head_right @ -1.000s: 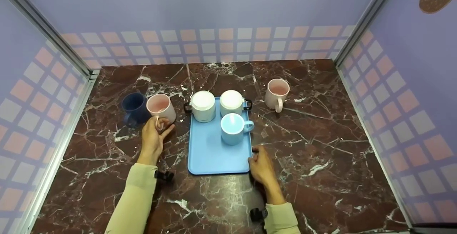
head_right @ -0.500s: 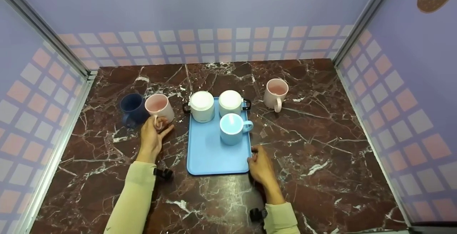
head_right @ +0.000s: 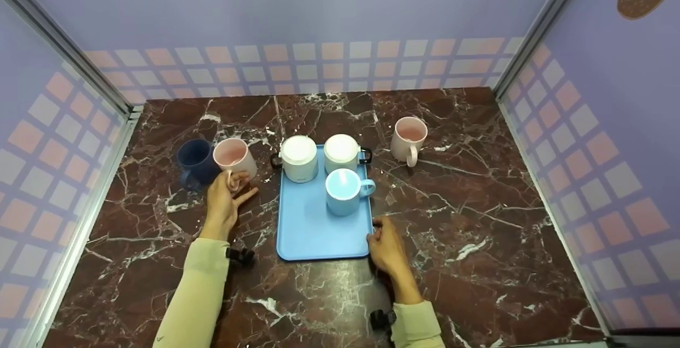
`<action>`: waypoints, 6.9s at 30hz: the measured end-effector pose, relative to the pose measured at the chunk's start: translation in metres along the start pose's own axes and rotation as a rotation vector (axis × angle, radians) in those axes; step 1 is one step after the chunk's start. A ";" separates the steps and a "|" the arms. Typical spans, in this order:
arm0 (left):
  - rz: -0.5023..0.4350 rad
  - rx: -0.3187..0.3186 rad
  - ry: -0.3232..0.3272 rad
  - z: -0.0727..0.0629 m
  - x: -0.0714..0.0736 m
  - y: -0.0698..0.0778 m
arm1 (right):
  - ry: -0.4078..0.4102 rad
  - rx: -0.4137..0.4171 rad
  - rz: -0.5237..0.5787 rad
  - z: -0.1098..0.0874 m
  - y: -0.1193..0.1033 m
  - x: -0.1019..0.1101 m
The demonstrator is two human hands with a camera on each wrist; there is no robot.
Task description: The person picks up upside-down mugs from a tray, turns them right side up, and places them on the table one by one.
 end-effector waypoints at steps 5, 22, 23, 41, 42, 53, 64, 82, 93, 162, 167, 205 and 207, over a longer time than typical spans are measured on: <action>0.026 0.012 -0.026 0.001 0.002 0.002 | 0.002 0.008 -0.005 0.000 -0.001 -0.001; 0.191 0.081 -0.110 -0.007 0.002 0.006 | 0.001 0.007 -0.022 0.002 0.001 -0.001; 0.207 0.080 -0.111 -0.007 0.002 0.007 | 0.002 0.006 -0.023 0.002 0.001 -0.001; 0.434 -0.115 0.057 -0.038 0.017 0.032 | -0.029 -0.015 0.021 0.000 0.001 -0.002; 0.451 -0.130 0.067 -0.041 0.017 0.034 | -0.034 -0.017 0.030 0.000 0.001 -0.002; 0.436 -0.150 -0.108 -0.077 -0.007 0.031 | -0.076 -0.051 0.180 0.001 0.004 0.002; 0.358 -0.090 -0.324 -0.105 -0.039 0.017 | -0.126 -0.083 0.278 0.001 0.009 0.004; 0.425 -0.063 -0.629 -0.118 -0.098 0.004 | -0.101 -0.063 0.395 0.004 -0.006 0.012; 0.643 -0.046 -0.712 -0.112 -0.129 -0.012 | -0.153 -0.028 0.426 0.016 -0.029 0.015; 0.529 -0.192 -0.808 -0.131 -0.120 0.007 | -0.168 0.199 0.449 -0.035 -0.069 0.005; 0.529 -0.180 -0.823 -0.133 -0.117 0.008 | -0.188 0.202 0.452 -0.037 -0.069 0.001; 0.588 -0.211 -0.780 -0.133 -0.110 0.009 | -0.200 0.174 0.454 -0.049 -0.072 -0.010; 0.584 -0.216 -0.776 -0.134 -0.109 0.008 | -0.187 0.184 0.445 -0.048 -0.071 -0.009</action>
Point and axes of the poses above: each hand's wrist, its own z-axis towards the middle knuckle, its own x-axis out of the back of the hand, y = z × x, the point moved 6 cm from there along z, towards the middle knuckle, and after that the axes turned 14 degrees about -x, right-handed, at the moved point
